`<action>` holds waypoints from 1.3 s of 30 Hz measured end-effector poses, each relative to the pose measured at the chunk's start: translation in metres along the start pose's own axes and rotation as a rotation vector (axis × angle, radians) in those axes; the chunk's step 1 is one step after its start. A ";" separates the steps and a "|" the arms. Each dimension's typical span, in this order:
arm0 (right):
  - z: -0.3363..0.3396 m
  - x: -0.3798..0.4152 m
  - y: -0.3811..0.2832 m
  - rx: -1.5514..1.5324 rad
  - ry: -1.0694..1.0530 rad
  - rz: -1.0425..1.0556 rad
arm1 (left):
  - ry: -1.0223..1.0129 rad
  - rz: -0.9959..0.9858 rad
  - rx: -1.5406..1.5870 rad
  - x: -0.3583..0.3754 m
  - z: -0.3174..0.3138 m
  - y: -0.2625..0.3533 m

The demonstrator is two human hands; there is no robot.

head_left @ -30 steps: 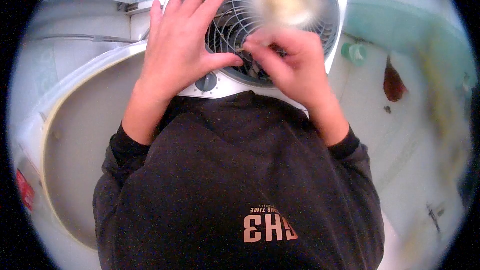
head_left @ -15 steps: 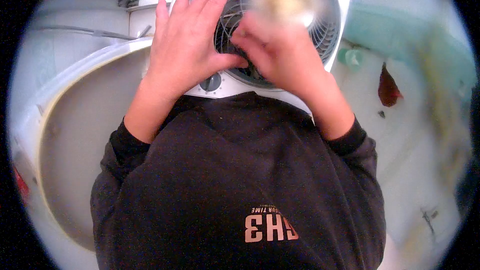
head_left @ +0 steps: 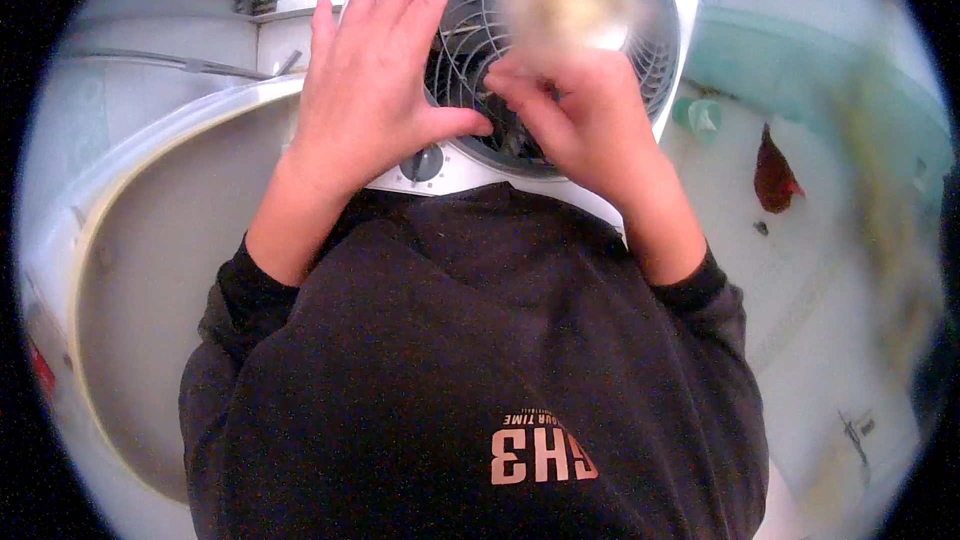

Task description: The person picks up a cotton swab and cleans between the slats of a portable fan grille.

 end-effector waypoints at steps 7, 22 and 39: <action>-0.001 -0.004 0.007 -0.108 0.196 -0.023 | 0.013 -0.011 0.107 0.004 0.000 -0.015; -0.006 0.005 0.007 -0.044 0.189 -0.032 | -0.007 0.020 0.058 0.007 0.002 -0.002; -0.012 0.003 0.010 -0.089 0.145 0.101 | -0.003 0.009 0.068 0.008 -0.003 -0.002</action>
Point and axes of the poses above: each hand's wrist, its own x-axis away from the middle knuckle, its own z-axis out of the back of the hand, y = z × x, the point moved 2 cm from there along -x, towards the middle knuckle, and after that the axes turned 13 degrees about -x, right-handed, at the moved point
